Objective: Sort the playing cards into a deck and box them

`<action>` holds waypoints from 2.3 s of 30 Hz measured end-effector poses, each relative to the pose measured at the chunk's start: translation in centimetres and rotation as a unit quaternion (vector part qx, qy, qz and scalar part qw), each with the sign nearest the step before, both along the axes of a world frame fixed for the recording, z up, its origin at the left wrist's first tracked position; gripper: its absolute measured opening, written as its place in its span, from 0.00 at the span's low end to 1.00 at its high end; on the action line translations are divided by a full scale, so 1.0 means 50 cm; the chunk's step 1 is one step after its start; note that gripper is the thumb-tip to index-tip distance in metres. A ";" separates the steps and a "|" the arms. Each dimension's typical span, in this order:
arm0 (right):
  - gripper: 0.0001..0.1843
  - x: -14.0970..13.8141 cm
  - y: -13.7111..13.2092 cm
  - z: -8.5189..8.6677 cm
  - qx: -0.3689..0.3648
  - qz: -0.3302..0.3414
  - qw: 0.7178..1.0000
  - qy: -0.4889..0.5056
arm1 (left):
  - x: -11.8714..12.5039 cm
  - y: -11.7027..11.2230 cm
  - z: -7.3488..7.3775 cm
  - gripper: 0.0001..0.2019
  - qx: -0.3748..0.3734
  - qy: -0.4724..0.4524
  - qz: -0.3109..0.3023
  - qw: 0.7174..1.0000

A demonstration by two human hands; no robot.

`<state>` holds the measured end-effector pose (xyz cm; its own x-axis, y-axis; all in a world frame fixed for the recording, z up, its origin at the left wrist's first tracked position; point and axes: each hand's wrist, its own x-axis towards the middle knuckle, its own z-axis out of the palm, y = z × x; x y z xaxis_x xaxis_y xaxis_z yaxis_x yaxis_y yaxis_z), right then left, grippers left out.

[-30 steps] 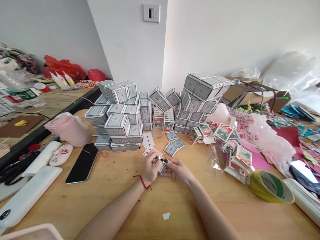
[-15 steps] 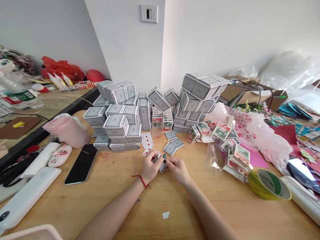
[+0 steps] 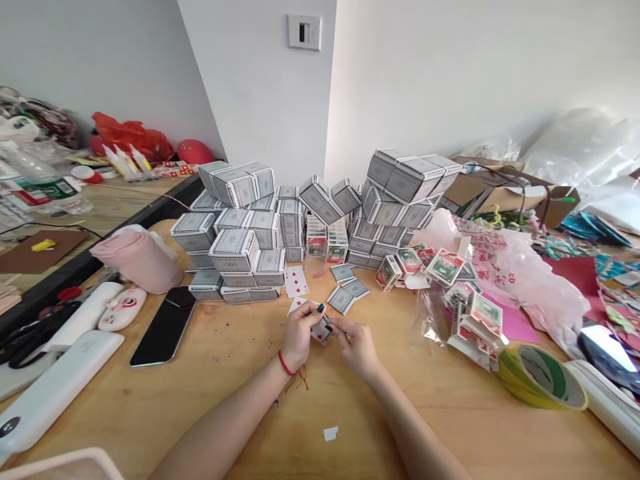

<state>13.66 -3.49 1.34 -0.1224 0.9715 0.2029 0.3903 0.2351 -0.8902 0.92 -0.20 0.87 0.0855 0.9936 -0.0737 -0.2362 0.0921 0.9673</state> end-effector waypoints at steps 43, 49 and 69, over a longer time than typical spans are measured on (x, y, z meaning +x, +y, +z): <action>0.19 -0.007 0.016 -0.012 -0.143 -0.002 0.972 0.185 | -0.038 0.017 -0.005 0.10 0.227 0.278 -0.028 0.933; 0.17 -0.004 0.016 -0.001 -0.255 0.069 0.876 0.402 | -0.037 0.021 -0.010 0.15 0.173 0.241 0.026 0.955; 0.13 -0.010 0.010 0.002 -0.330 0.113 0.761 0.548 | -0.038 0.008 -0.002 0.11 0.314 0.296 -0.040 0.901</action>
<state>13.14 -3.01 1.44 -0.4091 0.8858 -0.2193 -0.6543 -0.4522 -0.6061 -0.96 0.19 0.77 0.2895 0.8477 0.4446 0.3222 -0.5236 0.7887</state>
